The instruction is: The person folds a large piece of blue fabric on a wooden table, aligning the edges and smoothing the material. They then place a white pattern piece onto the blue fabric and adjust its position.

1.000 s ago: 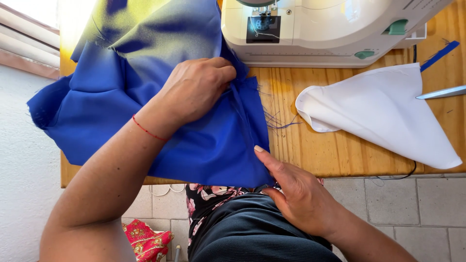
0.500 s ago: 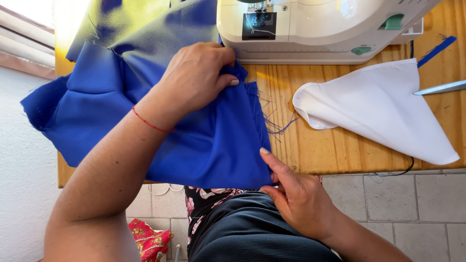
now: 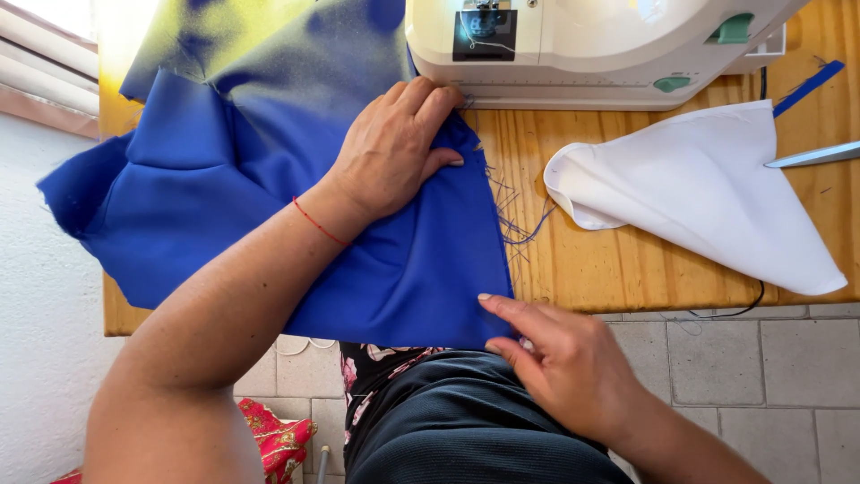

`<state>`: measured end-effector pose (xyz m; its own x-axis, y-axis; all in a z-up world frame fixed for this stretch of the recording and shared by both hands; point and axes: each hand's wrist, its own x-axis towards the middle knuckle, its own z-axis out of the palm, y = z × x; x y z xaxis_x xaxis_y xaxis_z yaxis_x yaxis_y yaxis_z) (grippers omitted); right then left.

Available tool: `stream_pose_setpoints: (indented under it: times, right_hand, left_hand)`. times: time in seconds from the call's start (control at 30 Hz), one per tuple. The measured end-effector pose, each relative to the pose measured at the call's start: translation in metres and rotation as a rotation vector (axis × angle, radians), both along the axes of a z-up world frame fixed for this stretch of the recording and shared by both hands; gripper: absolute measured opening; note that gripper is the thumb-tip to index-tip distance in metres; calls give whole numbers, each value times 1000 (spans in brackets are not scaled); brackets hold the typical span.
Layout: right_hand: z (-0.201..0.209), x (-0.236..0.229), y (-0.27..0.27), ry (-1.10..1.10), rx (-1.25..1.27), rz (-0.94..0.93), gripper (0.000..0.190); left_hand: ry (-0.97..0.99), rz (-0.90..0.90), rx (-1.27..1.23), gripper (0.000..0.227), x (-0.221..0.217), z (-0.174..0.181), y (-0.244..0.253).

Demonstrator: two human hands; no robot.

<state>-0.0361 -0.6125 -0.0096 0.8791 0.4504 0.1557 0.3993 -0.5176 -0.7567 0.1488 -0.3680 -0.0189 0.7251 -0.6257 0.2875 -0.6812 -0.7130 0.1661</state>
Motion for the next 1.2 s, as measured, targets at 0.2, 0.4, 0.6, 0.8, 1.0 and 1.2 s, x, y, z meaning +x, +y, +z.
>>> stream_pose_setpoints:
  times: [0.2, 0.4, 0.6, 0.8, 1.0, 1.2]
  right_hand:
    - [36, 48, 19, -413, -73, -100, 21]
    - [-43, 113, 71, -258, -192, 4, 50]
    - [-50, 113, 66, -487, -468, 19, 63]
    - [-54, 112, 65, -550, -597, -16, 65]
    - [-59, 112, 66, -608, -723, -49, 74]
    - [-36, 106, 78, -483, -739, -7, 73]
  left_hand:
    - [-9, 4, -45, 64, 2, -7, 2]
    - [181, -118, -330, 64, -16, 15, 17]
    - [237, 51, 252, 14, -34, 58, 115]
    - [-6, 308, 774, 47, -76, 43, 196]
    - [252, 738, 671, 67, -118, 54, 192]
    - [-337, 368, 391, 44, -102, 45, 209]
